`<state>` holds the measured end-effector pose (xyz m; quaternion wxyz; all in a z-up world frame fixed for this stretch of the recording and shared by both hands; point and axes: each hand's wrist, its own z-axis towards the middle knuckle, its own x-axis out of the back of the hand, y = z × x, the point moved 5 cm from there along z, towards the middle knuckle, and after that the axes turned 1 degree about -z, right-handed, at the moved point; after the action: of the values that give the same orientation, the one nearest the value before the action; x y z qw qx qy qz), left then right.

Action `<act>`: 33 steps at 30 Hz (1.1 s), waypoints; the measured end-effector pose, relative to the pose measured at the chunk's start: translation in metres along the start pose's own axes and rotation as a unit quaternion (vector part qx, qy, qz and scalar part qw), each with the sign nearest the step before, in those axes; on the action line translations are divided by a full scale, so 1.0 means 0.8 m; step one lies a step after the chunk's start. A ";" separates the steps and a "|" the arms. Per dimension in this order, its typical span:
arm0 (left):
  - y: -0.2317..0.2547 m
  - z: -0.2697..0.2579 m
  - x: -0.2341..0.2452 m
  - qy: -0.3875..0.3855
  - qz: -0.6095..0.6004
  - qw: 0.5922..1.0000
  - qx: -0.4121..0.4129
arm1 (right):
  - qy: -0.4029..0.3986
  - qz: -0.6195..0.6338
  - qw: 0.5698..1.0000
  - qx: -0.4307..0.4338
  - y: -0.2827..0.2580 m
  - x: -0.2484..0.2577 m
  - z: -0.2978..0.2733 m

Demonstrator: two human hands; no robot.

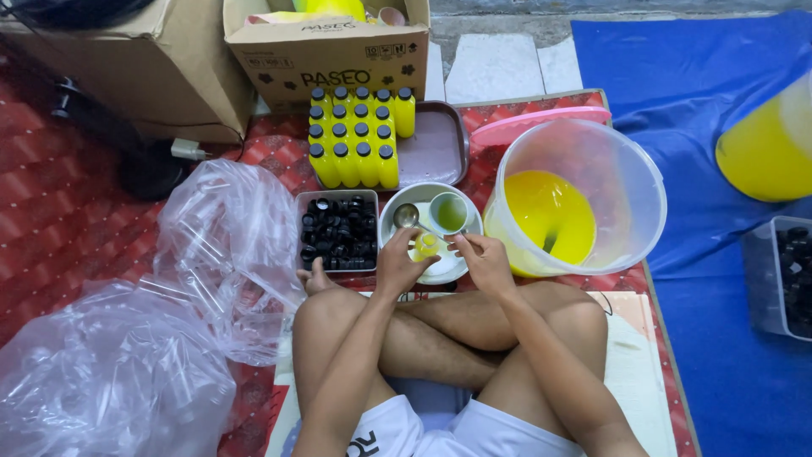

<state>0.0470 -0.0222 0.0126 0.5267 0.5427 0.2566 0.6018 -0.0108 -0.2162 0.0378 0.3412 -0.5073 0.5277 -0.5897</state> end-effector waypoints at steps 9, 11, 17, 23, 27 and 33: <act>-0.001 0.001 0.001 0.012 -0.003 1.000 -0.011 | 0.008 -0.002 0.999 0.038 0.026 0.002 -0.002; 0.005 0.001 0.003 0.007 -0.003 1.000 -0.004 | 0.005 -0.029 0.997 0.068 0.009 0.001 -0.008; 0.012 0.002 0.007 -0.008 -0.006 1.000 0.024 | 0.011 -0.116 0.976 0.182 -0.008 -0.005 -0.013; 0.015 0.001 0.010 -0.005 -0.001 0.999 0.037 | 0.024 -0.180 0.948 0.260 0.002 -0.008 -0.010; 0.017 0.002 0.011 -0.008 0.001 0.999 0.036 | 0.044 -0.214 0.925 0.310 0.006 -0.010 -0.011; 0.016 0.001 0.011 -0.007 0.006 1.000 0.028 | 0.054 -0.228 0.910 0.342 0.006 -0.010 -0.013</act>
<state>0.0442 -0.0181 0.0272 0.5097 0.5632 0.2662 0.5934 -0.0191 -0.2070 0.0316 0.3211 -0.4331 0.1813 -0.8224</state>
